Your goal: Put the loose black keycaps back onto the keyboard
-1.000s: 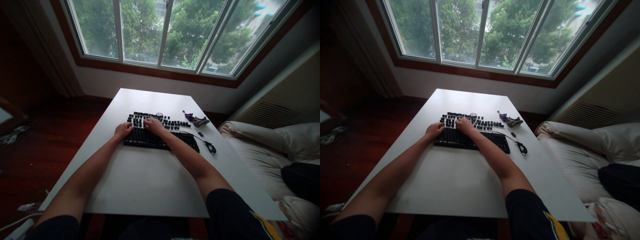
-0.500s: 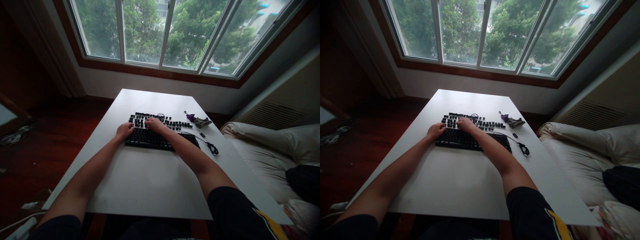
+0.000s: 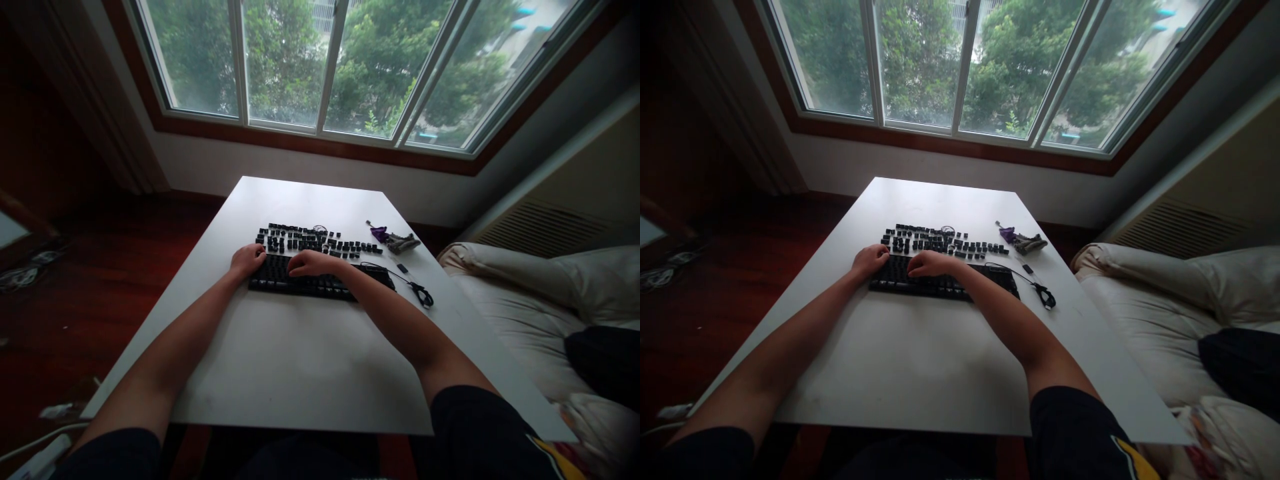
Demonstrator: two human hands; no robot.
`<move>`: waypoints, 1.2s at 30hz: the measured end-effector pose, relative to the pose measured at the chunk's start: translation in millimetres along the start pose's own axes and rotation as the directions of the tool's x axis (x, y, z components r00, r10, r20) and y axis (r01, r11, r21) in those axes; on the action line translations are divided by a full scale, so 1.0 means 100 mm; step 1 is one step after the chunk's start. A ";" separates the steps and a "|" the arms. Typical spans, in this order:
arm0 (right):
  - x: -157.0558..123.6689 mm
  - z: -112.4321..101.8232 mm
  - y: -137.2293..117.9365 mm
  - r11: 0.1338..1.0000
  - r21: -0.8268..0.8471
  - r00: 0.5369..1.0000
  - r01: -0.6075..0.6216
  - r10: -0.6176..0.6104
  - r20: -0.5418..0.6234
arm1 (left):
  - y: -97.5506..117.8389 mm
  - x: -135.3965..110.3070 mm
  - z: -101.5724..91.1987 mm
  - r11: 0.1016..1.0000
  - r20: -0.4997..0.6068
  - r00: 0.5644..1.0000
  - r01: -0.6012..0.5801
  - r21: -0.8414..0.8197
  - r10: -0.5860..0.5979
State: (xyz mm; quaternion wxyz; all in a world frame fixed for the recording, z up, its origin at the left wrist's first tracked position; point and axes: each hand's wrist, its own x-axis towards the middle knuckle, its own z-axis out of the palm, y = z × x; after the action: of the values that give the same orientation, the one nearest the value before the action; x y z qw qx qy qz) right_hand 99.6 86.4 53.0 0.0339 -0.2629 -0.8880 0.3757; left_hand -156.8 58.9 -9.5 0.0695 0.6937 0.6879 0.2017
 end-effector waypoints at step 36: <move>-0.04 0.22 -0.44 0.811 -0.564 0.987 -0.156 0.148 -0.059 | -0.03 0.00 0.01 1.000 -0.011 1.000 -0.016 -0.016 0.015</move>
State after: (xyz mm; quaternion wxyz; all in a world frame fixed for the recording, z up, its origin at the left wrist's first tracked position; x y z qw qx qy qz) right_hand 78.2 44.6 67.7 -0.0703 -0.3336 -0.9353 0.0949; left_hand -159.0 59.6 -11.5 0.0696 0.6973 0.6813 0.2114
